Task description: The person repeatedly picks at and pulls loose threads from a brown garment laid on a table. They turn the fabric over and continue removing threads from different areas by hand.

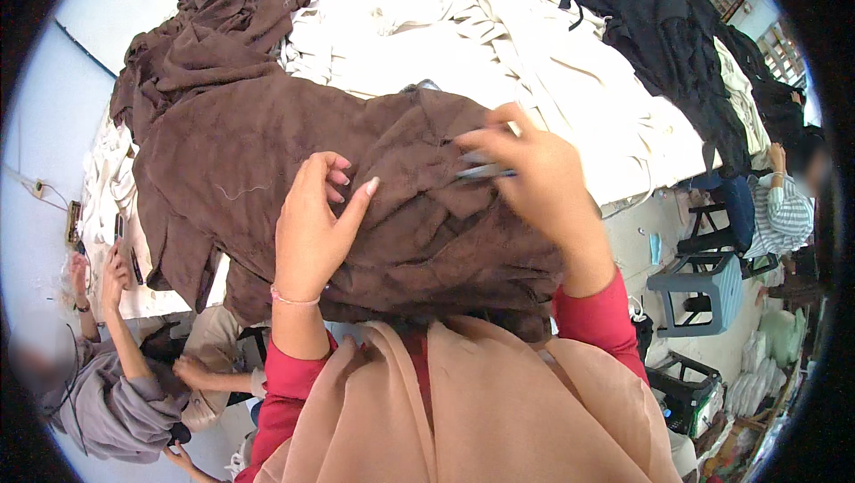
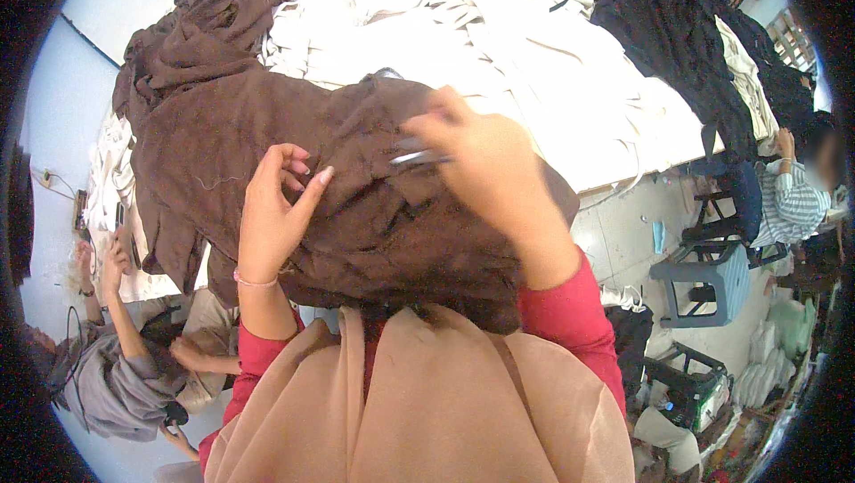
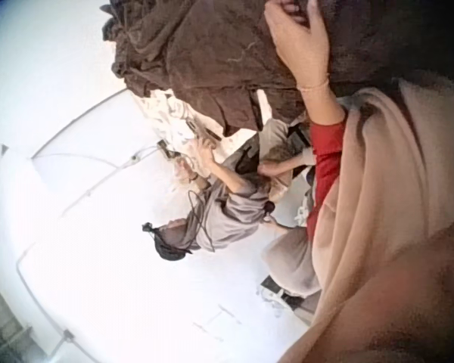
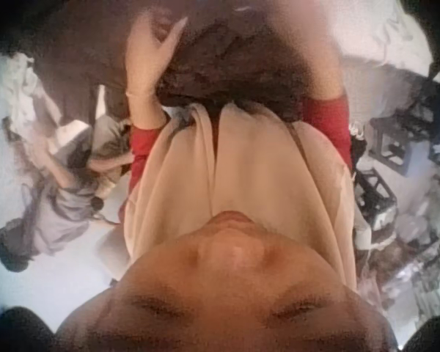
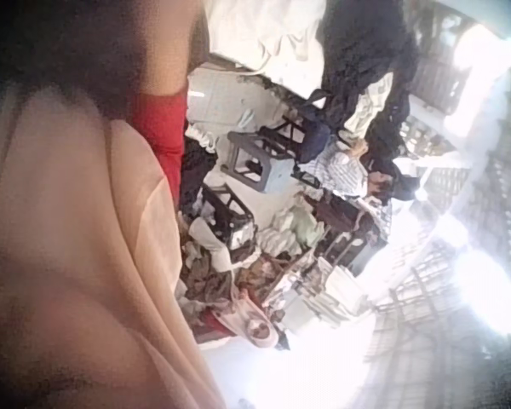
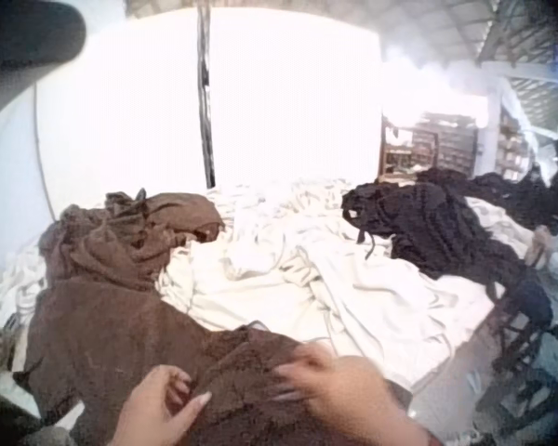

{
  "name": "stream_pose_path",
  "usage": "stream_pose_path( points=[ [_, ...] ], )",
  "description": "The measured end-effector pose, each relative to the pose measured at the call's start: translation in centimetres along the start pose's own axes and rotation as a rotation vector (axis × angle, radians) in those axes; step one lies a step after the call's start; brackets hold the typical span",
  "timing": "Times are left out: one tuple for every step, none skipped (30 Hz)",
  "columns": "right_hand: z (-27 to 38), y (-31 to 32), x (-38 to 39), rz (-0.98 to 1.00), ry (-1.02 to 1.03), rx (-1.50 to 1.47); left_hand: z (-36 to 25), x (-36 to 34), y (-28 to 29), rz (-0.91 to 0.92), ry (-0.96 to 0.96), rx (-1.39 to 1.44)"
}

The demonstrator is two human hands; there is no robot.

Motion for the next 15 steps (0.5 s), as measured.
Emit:
stream_pose_path(
  points=[
    [1.4,-1.7,-1.0,0.054,0.048,0.053,-0.1,0.0,-0.2,0.002,0.001,-0.022],
    [2.3,-2.9,-1.9,0.059,0.068,0.091,0.2,0.1,-0.6,0.041,0.036,-0.077],
    [3.0,-3.4,-2.5,0.026,0.121,0.124,0.5,0.4,-0.9,0.089,0.062,-0.046],
    [2.3,-3.8,-2.9,0.054,0.087,0.092,0.8,0.7,-1.2,0.135,0.088,-0.015],
    [1.3,-3.9,-3.0,0.079,0.055,0.06,1.2,1.0,-1.2,0.174,0.117,0.008],
    [0.0,-4.1,-3.0,0.127,0.006,0.035,1.1,1.2,-0.5,0.119,0.083,0.04],
    [-0.8,-2.3,-2.4,-0.004,0.035,-0.156,1.1,1.5,0.1,0.09,0.054,0.067],
    [-2.4,-1.1,-1.7,-0.051,0.027,-0.362,1.2,1.8,0.5,0.07,0.052,0.085],
    [-4.1,-0.1,-0.9,-0.079,0.016,-0.558,1.4,2.1,0.9,0.053,0.056,0.102],
    [-5.7,1.4,0.3,-0.175,-0.002,-0.65,1.5,2.3,1.3,0.034,0.046,0.104],
    [-7.5,2.5,1.8,-0.242,-0.058,-0.722,1.6,2.5,1.5,0.02,0.04,0.104],
    [-10.1,3.7,3.8,-0.353,-0.222,-0.811,1.8,2.5,1.7,0.007,0.047,0.099],
    [-12.7,4.5,5.8,-0.513,-0.423,-0.808,1.6,2.6,1.7,0.004,0.008,0.083],
    [-13.7,6.1,7.5,-0.677,-0.447,-0.772,1.4,2.6,1.7,0.002,-0.015,0.061],
    [-14.2,7.9,9.1,-0.876,-0.452,-0.653,1.2,2.6,1.8,-0.008,-0.035,0.026]
  ],
)
Point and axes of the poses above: each hand's wrist, its own x-axis away from the middle knuckle, its own y-axis out of the back of the hand, z = x × y, the point moved 9 cm from there along -x, towards the middle knuckle, and after that the axes turned 7 degrees about z, right-handed, at the moved point
